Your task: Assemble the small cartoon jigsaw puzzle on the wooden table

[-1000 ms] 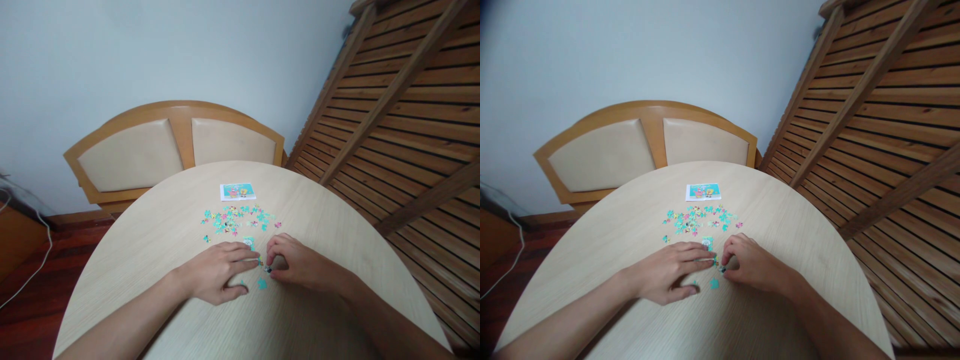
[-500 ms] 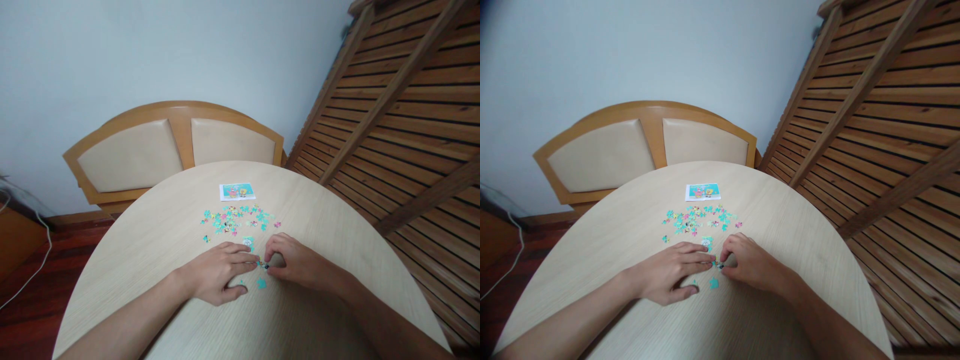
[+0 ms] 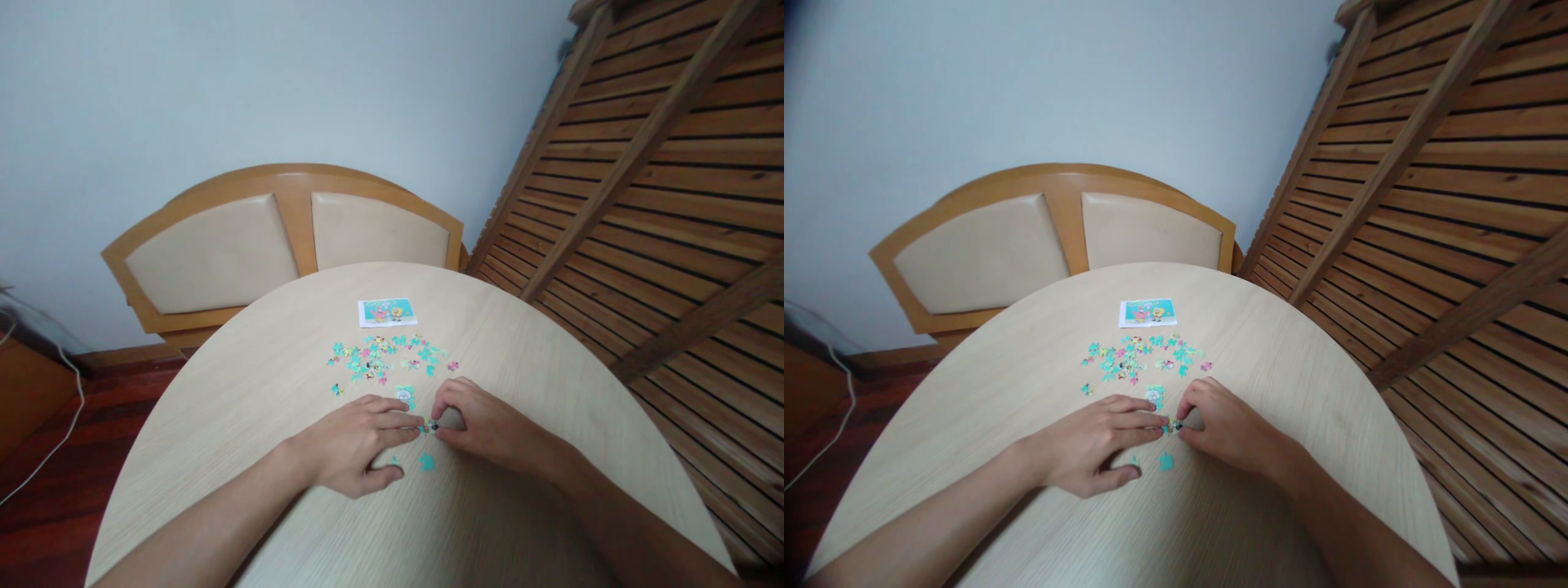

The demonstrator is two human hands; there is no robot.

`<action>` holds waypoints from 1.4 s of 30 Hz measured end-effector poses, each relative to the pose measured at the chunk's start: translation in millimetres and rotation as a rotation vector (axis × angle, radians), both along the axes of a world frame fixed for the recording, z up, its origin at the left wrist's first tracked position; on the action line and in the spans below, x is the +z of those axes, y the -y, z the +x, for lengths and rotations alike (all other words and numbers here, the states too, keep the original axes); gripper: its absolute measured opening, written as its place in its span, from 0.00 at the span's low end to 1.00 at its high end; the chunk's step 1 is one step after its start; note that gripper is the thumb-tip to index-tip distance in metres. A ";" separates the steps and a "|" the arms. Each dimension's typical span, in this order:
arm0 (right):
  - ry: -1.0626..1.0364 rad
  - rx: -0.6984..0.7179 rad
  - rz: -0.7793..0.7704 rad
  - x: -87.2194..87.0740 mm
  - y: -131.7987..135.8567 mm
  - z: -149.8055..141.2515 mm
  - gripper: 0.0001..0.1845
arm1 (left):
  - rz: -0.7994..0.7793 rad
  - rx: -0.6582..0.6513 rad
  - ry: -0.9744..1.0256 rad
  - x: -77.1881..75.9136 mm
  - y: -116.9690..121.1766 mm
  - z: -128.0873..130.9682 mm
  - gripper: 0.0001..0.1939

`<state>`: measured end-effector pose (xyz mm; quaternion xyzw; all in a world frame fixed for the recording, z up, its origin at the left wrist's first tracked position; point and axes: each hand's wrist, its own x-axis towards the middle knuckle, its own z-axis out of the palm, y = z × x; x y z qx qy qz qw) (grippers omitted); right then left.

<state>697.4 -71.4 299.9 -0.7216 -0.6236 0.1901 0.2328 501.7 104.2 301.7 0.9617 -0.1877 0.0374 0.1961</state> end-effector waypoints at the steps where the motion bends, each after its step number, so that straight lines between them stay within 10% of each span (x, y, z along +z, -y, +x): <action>1: 0.002 -0.004 0.002 -0.7 0.0 0.2 0.07 | 0.001 0.000 0.002 -0.1 -0.2 -0.1 0.29; 42: 0.002 0.047 -0.011 11.0 -2.2 -1.2 0.05 | -0.040 -0.016 0.088 -3.9 -0.9 1.1 0.27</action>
